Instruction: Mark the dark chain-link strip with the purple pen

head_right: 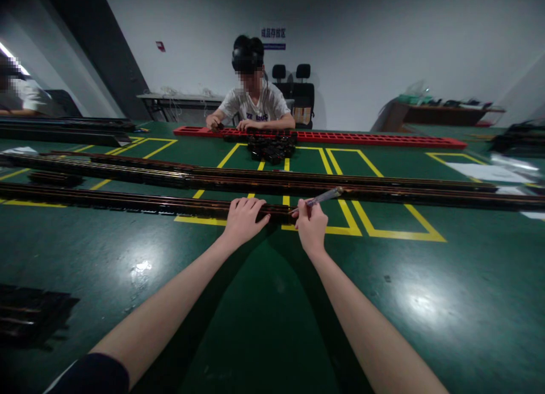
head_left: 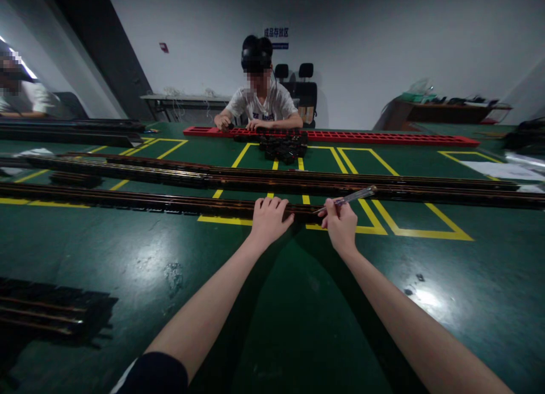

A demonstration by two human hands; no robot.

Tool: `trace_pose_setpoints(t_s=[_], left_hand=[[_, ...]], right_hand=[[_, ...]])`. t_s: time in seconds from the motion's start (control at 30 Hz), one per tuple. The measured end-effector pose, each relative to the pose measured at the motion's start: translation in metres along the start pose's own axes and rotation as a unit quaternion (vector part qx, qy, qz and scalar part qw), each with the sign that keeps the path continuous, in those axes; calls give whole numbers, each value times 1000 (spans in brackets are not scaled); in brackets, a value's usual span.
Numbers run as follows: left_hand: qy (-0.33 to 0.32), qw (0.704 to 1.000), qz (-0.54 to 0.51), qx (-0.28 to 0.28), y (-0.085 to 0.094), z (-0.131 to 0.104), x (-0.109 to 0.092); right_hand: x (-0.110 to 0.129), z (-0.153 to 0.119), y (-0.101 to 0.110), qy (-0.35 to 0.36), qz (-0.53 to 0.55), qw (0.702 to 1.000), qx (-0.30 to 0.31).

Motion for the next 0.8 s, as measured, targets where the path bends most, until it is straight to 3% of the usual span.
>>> trace_pose_setpoints(t_s=[0.8], left_hand=[[2,1000,-13,-11,-1,-1,-2]], right_hand=[[1,-1,0,-3,15,1000,4]])
Point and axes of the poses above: each hand's wrist, its own z-axis towards the middle knuckle, its own y-axis out of the back of the hand, x = y × z, the point moved 2 cm from there along z, towards the middle knuckle, and after that the axes turned 9 degrees about z, right-handed, at the moved point
